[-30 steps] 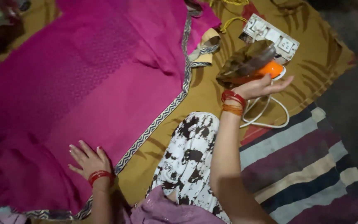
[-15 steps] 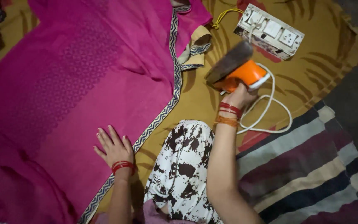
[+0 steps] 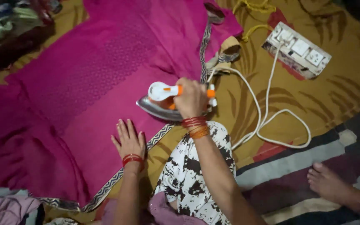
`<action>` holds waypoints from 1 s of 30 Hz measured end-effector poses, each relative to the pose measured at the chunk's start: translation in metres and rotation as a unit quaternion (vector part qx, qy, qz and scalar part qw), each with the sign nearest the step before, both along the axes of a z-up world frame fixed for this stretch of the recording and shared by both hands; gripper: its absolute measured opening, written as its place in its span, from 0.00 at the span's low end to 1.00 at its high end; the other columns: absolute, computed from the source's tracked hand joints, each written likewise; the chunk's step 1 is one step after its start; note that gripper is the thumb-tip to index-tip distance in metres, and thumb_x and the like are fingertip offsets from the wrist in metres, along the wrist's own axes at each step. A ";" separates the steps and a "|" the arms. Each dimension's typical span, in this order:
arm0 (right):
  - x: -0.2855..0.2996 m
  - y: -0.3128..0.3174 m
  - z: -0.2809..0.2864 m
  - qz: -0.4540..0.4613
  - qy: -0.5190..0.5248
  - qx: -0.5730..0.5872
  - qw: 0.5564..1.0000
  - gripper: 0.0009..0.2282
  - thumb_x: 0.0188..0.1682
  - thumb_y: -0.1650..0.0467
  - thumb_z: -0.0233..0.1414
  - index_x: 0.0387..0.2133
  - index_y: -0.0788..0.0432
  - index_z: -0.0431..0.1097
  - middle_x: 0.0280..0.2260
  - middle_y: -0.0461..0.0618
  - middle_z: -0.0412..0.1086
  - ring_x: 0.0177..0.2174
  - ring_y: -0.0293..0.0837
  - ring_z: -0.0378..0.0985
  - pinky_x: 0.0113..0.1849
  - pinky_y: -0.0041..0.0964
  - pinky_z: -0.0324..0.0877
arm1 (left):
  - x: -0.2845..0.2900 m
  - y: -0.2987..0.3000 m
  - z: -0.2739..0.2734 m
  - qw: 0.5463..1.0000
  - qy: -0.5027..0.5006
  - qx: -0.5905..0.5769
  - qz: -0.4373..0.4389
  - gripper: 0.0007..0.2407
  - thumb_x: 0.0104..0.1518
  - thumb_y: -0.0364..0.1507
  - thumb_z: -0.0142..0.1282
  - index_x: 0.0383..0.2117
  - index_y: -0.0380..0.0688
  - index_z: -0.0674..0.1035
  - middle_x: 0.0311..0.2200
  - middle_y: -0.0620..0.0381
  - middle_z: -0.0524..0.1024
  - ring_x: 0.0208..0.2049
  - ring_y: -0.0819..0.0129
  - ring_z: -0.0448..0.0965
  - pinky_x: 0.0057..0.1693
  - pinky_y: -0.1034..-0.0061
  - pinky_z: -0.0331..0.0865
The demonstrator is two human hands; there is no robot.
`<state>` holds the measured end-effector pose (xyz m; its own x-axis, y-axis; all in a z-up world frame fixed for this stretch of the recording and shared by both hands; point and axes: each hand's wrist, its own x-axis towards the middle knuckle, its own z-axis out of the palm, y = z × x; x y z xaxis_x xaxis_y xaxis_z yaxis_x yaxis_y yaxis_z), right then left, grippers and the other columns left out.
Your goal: Ironing a pink garment on a bed surface.
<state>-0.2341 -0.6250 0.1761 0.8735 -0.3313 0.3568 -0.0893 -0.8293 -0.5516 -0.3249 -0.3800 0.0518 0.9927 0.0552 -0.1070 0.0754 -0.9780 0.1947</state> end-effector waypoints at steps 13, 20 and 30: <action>-0.003 0.055 -0.010 0.262 0.226 -0.027 0.938 0.22 0.39 0.53 0.62 0.41 0.53 0.74 0.31 0.59 0.78 0.32 0.62 0.80 0.34 0.59 0.72 | -0.026 0.062 -0.007 0.996 -0.022 0.020 0.082 0.30 0.64 0.45 0.40 0.72 0.47 0.55 0.74 0.47 0.45 0.75 0.57 0.43 0.72 0.43 0.35; 0.028 0.081 -0.019 0.224 0.259 -0.095 0.935 0.25 0.44 0.48 0.58 0.41 0.55 0.74 0.31 0.62 0.77 0.34 0.64 0.80 0.35 0.61 0.72 | -0.025 0.066 -0.002 0.997 -0.003 0.014 0.080 0.31 0.63 0.46 0.39 0.72 0.50 0.53 0.74 0.49 0.44 0.74 0.57 0.40 0.72 0.45 0.33; -0.007 0.082 -0.010 0.357 0.256 -0.076 0.895 0.25 0.43 0.48 0.56 0.40 0.56 0.76 0.32 0.62 0.77 0.35 0.63 0.80 0.38 0.59 0.73 | -0.055 0.126 0.002 0.998 -0.015 -0.005 0.068 0.29 0.62 0.45 0.40 0.71 0.57 0.55 0.73 0.50 0.45 0.74 0.57 0.42 0.71 0.46 0.33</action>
<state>-0.2416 -0.5427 0.1661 0.9056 0.3941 -0.1567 0.2840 -0.8379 -0.4662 -0.3795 -0.2535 0.0536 0.9787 0.1894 -0.0792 0.2021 -0.9569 0.2085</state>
